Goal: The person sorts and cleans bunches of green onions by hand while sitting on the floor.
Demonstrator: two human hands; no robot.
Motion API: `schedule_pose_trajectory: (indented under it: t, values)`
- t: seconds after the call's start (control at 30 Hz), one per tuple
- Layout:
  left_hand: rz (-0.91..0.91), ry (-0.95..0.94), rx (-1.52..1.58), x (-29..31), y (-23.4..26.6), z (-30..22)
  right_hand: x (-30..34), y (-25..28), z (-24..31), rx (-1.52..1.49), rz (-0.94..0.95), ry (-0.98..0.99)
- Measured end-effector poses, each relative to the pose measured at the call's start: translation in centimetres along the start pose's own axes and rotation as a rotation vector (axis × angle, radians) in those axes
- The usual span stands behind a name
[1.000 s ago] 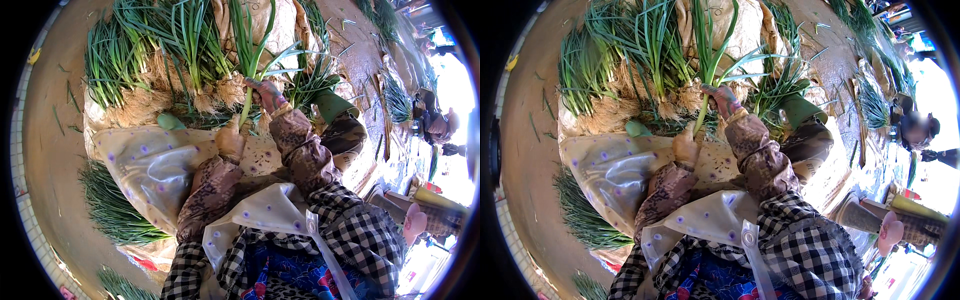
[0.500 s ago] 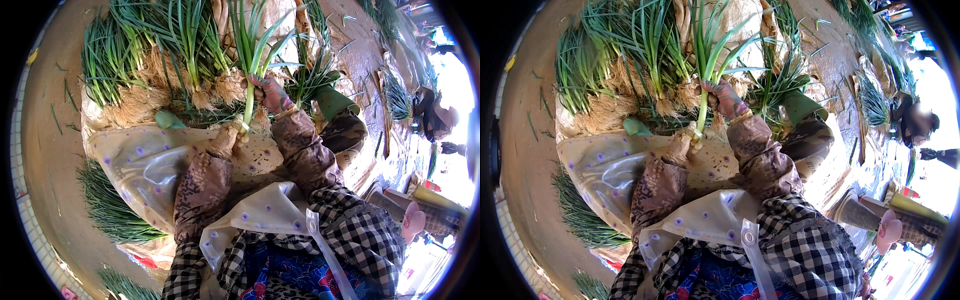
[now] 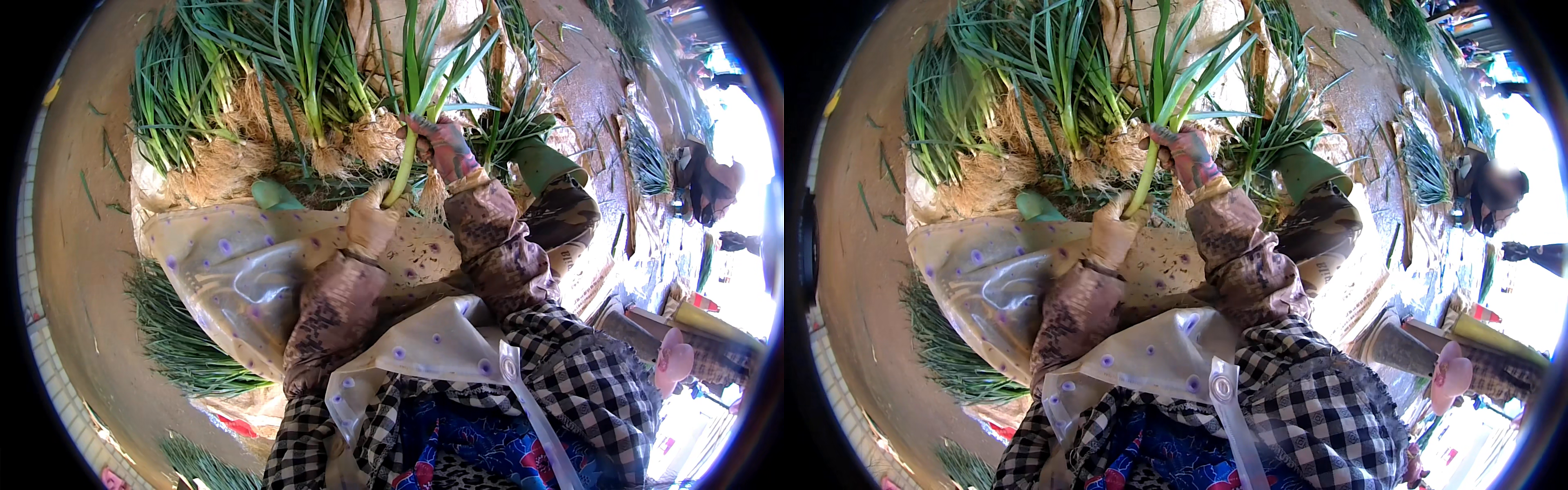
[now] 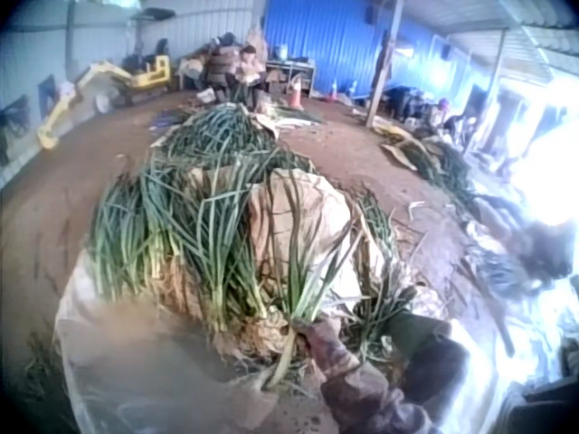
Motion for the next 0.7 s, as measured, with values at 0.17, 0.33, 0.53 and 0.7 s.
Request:
schedule_pose_trajectory:
  t: [0.17, 0.33, 0.53, 0.7]
  values:
    - [0.333, 0.330, 1.204, 1.6, -2.9, 0.8, 0.2, -1.7, 1.5, -0.172, 0.197, -0.004]
    - [0.476, 0.331, 1.327, 2.8, -5.6, -2.9, 1.2, -3.4, 2.9, -0.166, 0.298, 0.020]
    - [0.589, 0.171, 1.266, 1.8, -5.9, -1.4, 1.0, -3.1, 3.0, -0.226, 0.274, 0.047]
    - [0.151, 0.131, 1.247, -0.2, -2.6, 1.4, -0.6, 1.0, 2.4, -0.199, 0.144, 0.009]
Point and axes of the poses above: each hand's wrist, its own x-axis away from the middle knuckle, its own y-axis out of the back of the hand, z = x × y, the point moved 10 cm from there along -x, towards the middle knuckle, and after that the axes turned 1 degree about z, right-handed, at the moved point
